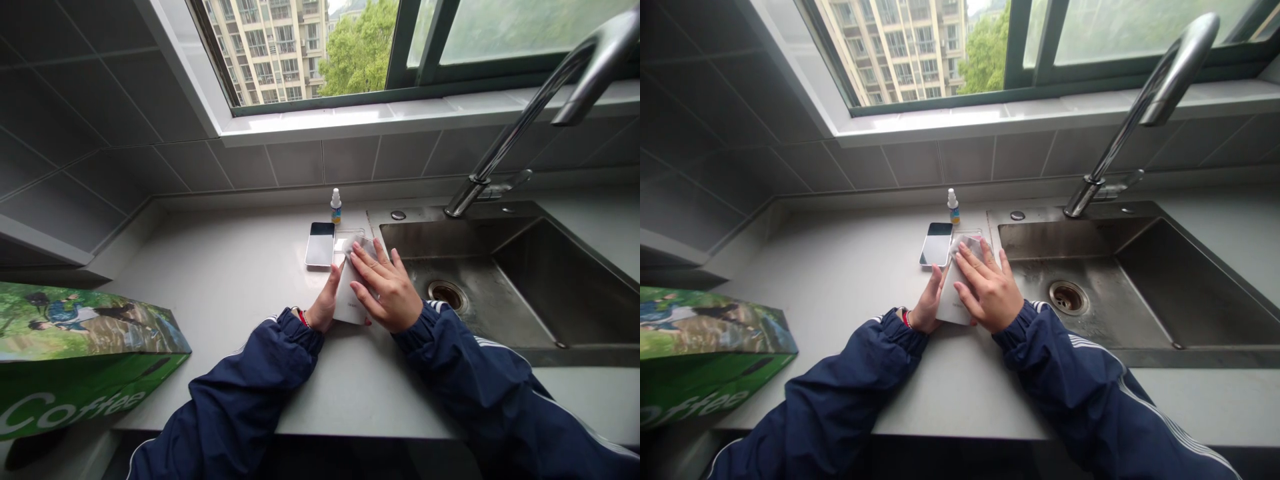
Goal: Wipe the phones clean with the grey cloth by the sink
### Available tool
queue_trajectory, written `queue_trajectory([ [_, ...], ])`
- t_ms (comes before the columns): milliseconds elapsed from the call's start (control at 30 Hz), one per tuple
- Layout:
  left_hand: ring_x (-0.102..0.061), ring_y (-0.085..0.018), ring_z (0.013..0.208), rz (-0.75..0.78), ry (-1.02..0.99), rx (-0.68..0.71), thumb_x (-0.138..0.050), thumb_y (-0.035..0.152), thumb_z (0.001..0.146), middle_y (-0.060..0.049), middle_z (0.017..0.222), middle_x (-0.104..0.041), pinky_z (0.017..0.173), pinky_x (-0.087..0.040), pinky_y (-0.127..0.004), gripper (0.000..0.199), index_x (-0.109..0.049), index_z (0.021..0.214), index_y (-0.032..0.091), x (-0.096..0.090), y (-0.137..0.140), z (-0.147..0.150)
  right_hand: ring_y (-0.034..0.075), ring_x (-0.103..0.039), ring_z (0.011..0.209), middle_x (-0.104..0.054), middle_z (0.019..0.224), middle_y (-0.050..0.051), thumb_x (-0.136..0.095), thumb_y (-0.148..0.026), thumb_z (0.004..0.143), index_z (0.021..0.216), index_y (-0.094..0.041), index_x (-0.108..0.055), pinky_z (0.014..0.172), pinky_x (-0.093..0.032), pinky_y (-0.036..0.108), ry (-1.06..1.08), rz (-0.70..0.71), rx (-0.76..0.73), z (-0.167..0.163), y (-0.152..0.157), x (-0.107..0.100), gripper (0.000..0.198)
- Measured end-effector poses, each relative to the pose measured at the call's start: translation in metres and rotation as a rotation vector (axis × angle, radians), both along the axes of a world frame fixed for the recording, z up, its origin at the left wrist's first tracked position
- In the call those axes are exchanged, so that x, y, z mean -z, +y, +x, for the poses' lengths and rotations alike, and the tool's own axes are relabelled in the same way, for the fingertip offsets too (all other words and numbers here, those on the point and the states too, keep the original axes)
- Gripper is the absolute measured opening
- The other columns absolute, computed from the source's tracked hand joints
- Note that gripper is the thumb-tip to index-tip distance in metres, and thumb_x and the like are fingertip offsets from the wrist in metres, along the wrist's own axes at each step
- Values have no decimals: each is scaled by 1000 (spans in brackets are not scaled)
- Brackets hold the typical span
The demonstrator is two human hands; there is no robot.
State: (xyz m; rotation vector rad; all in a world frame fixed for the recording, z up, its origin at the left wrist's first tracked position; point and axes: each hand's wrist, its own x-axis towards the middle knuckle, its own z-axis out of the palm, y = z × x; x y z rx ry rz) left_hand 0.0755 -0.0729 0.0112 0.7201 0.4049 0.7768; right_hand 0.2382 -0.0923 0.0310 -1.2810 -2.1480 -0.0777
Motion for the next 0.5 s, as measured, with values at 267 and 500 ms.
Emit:
queue_trajectory([
  [267,-73,-25,78,-21,-20,13,-35,74,92,-15,108,-73,68,-61,-39,79,-45,150,22,1,2,0,35,-26,151,-48,152,7,-48,-31,99,143,-18,-54,117,-29,64,62,-19,86,6,5,4,46],
  [500,-69,-30,108,-30,-46,-64,-38,64,97,-14,131,-66,91,-58,-42,70,-43,153,24,0,1,2,36,-20,153,-42,156,9,-49,-34,99,148,-15,-49,118,-26,64,12,-21,-76,-1,0,4,52],
])
